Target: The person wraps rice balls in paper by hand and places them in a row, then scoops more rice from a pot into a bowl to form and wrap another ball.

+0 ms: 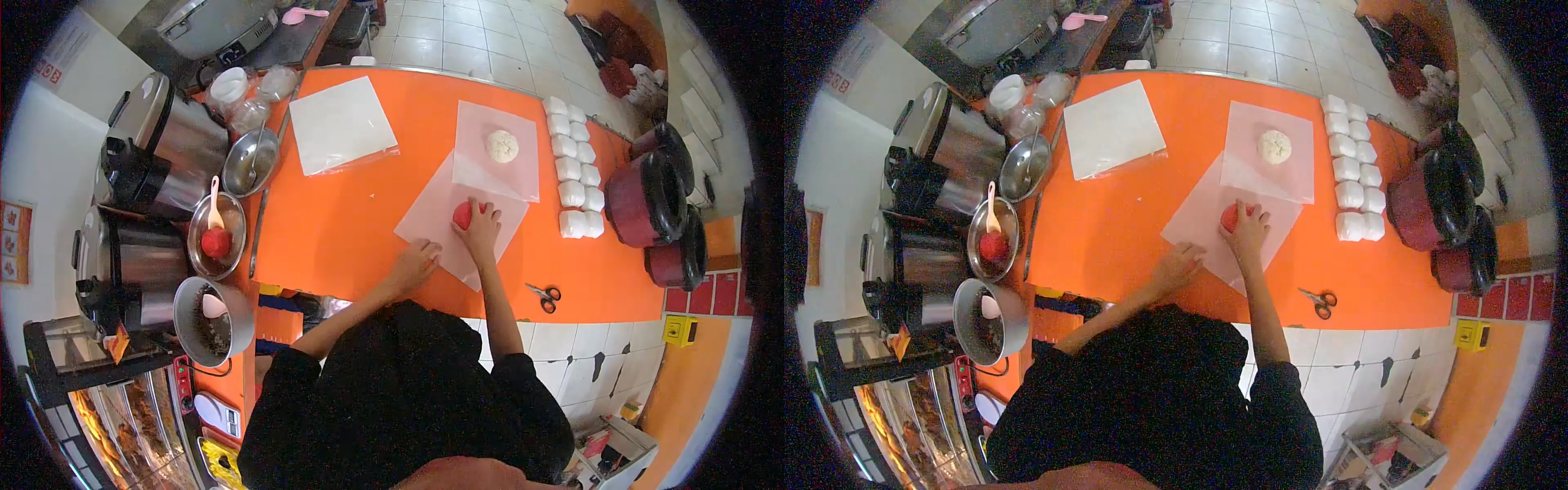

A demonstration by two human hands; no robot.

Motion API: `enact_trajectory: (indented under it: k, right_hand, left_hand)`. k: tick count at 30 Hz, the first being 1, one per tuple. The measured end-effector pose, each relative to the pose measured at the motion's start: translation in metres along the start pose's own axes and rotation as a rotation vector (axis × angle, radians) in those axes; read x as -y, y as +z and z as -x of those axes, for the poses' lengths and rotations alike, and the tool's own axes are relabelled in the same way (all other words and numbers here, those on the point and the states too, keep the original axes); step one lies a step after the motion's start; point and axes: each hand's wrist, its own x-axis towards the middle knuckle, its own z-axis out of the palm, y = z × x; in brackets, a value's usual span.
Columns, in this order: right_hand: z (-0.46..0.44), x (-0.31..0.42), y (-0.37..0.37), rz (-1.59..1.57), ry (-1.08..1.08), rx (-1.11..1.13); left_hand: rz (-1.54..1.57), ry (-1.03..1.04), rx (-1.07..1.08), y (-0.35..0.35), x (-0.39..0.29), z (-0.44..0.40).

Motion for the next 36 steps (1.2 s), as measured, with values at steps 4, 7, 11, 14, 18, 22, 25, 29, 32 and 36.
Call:
enact_trajectory:
  k: [4,7,11,14,18,22,25,29,32,36]
  right_hand:
    - [-0.004,0.003,0.008,0.040,0.037,0.018]
    - [-0.006,0.000,0.010,0.045,0.022,0.031]
    - [-0.011,-0.011,-0.002,0.006,-0.131,0.122]
    - [-0.013,-0.018,-0.008,-0.010,-0.166,0.134]
    - [-0.006,-0.007,-0.023,-0.052,-0.109,0.152]
    - [-0.004,-0.004,-0.018,0.076,-0.126,0.119]
    - [-0.001,-0.010,-0.013,0.017,-0.190,0.172]
    - [0.013,0.013,-0.029,0.033,-0.091,0.190]
    - [0.015,0.025,-0.033,0.107,-0.047,0.228]
    - [0.021,0.072,-0.059,-0.117,-0.228,0.081]
  left_hand:
    - [-0.320,0.190,-0.093,0.009,0.038,-0.005]
    - [-0.349,0.193,-0.043,0.013,0.041,-0.003]
    - [-0.323,0.256,-0.052,0.015,0.041,0.005]
    - [-0.296,0.249,0.024,0.015,0.033,0.014]
    - [-0.281,0.315,-0.053,0.020,0.035,0.026]
    - [-0.297,0.321,-0.099,0.027,0.031,0.035]
    - [-0.263,0.280,-0.031,0.022,0.032,0.044]
    - [-0.239,0.259,-0.062,0.025,0.031,0.057]
    - [-0.236,0.295,-0.132,0.037,0.036,0.059]
    - [-0.350,0.237,-0.299,0.052,0.047,0.057]
